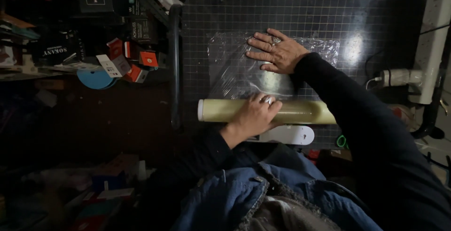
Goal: Wrapping a plastic kitchen tool with plastic wrap for packaging.
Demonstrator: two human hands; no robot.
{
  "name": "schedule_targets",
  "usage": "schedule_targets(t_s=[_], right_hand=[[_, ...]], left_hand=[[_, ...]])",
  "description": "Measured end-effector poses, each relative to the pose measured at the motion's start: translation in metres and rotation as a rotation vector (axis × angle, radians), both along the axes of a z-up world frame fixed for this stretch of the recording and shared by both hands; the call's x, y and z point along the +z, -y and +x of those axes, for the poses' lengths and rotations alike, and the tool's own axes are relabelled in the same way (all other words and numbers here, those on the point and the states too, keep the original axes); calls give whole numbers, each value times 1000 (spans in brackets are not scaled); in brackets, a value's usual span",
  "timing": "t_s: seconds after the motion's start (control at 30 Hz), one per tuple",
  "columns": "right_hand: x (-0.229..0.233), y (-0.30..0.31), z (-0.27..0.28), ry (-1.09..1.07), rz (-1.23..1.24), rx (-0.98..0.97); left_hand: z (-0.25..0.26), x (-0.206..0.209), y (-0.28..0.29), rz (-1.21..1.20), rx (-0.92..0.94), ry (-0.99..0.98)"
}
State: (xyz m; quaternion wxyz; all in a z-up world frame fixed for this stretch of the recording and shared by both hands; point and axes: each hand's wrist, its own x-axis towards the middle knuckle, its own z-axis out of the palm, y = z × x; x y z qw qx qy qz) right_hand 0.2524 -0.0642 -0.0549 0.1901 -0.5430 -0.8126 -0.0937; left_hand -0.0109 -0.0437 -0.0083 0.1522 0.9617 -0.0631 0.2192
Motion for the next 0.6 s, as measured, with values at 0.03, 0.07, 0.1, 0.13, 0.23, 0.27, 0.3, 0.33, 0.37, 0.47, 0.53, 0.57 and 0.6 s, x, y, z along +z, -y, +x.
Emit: schedule_targets(t_s=[0.03, 0.07, 0.1, 0.13, 0.23, 0.27, 0.3, 0.33, 0.37, 0.47, 0.53, 0.57, 0.6], right_hand=[[-1, 0, 0, 0, 2, 0], [-3, 0, 0, 0, -3, -8], [-4, 0, -1, -1, -8, -16], [2, 1, -2, 1, -5, -13], [15, 2, -6, -29, -20, -9], [15, 2, -7, -14, -14, -19], [16, 2, -8, 0, -8, -28], [14, 2, -8, 0, -8, -31], [13, 2, -8, -10, -9, -26], [10, 6, -6, -12, -53, -73], [10, 11, -4, -3, -95, -124], [10, 15, -2, 17, -116, -200], [10, 18, -2, 36, -139, -272]], left_hand=[[4, 12, -12, 2, 0, 0], [7, 24, -23, -280, -78, -171], [11, 36, -35, -561, -156, -341], [18, 31, -49, -558, -153, -338], [37, 14, -89, -472, 91, -204], [40, 7, -98, -374, 277, -196], [43, -1, -107, -272, 461, -187], [40, -4, -105, -271, 458, -187], [37, -6, -103, -221, 537, -263], [34, -16, -98, -143, 603, -357], [34, -20, -97, -118, 592, -372], [35, -21, -98, -139, 589, -421], [35, -22, -98, -162, 589, -472]])
